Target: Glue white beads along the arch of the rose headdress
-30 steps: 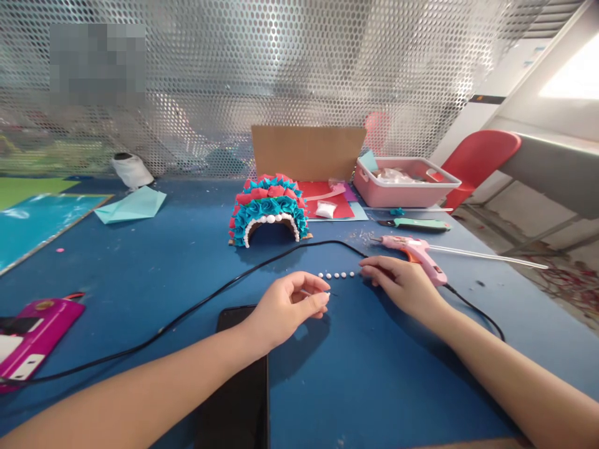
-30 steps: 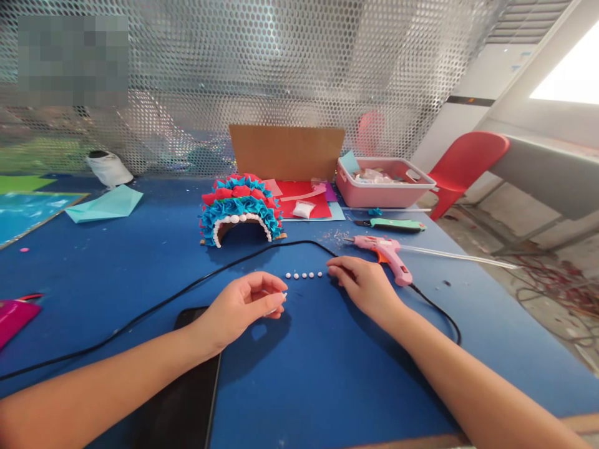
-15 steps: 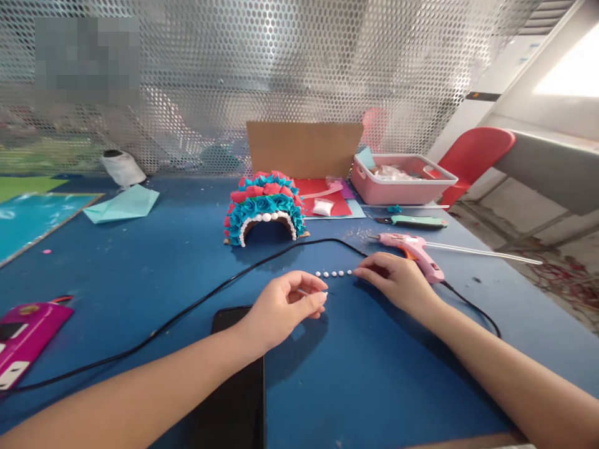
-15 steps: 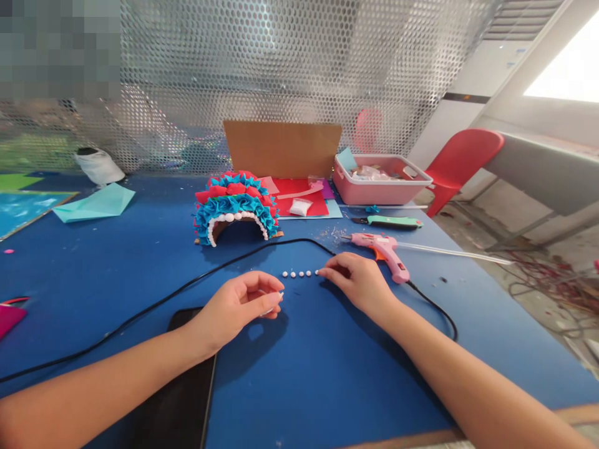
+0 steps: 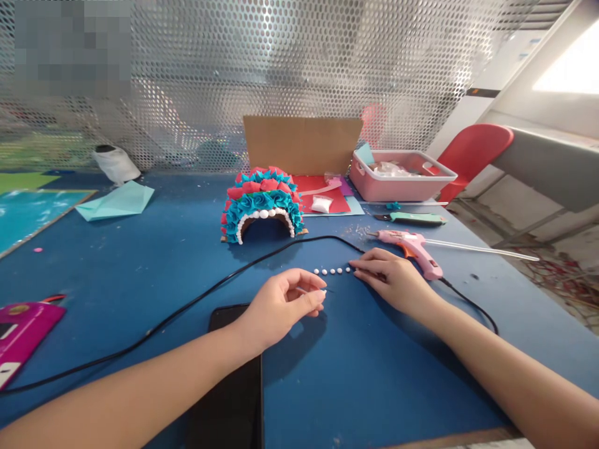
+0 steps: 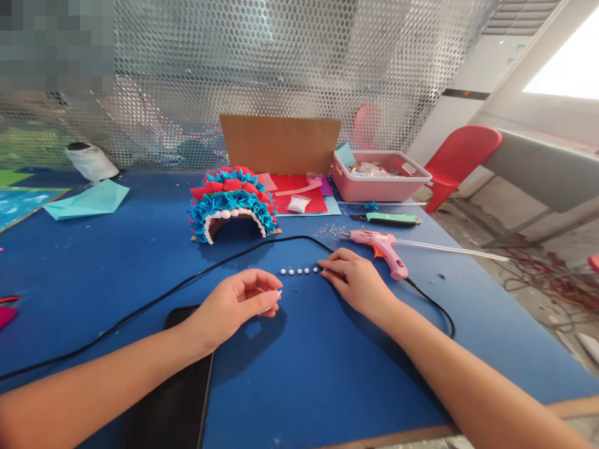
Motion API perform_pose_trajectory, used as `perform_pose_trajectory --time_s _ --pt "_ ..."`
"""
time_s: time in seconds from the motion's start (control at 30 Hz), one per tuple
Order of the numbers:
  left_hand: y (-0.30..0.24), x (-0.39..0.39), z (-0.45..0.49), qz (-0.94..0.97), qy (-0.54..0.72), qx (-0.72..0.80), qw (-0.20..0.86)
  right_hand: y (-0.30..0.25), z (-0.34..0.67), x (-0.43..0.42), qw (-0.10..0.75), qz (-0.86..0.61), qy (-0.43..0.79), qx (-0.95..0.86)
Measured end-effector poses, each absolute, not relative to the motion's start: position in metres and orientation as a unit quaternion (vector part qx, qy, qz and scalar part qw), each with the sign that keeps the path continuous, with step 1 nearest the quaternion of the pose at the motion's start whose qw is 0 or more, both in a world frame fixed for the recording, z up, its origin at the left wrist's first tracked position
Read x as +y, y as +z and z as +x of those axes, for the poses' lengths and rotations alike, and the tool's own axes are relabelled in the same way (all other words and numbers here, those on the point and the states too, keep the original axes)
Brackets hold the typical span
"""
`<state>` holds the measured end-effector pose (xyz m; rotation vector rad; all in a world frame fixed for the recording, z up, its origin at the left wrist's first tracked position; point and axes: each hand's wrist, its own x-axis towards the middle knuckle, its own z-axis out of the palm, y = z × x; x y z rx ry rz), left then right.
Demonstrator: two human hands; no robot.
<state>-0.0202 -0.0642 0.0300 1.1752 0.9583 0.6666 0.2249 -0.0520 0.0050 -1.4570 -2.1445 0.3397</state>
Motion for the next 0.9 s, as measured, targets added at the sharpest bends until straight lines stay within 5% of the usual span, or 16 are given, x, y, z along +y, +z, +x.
perform_pose_trajectory --time_s 0.3,0.6,0.9 --pt "0.028 -0.063 -0.02 0.509 0.315 0.429 0.677 0.017 0.217 -0.062 0.323 -0.562 0.069 -0.758" --pt "0.026 -0.064 -0.022 0.513 0.291 0.345 0.731 0.024 0.175 -0.087 0.376 -0.343 0.128 -0.851" --pt "0.028 -0.065 -0.021 0.506 0.286 0.361 0.729 0.022 0.176 -0.09 0.392 -0.315 0.105 -0.858"
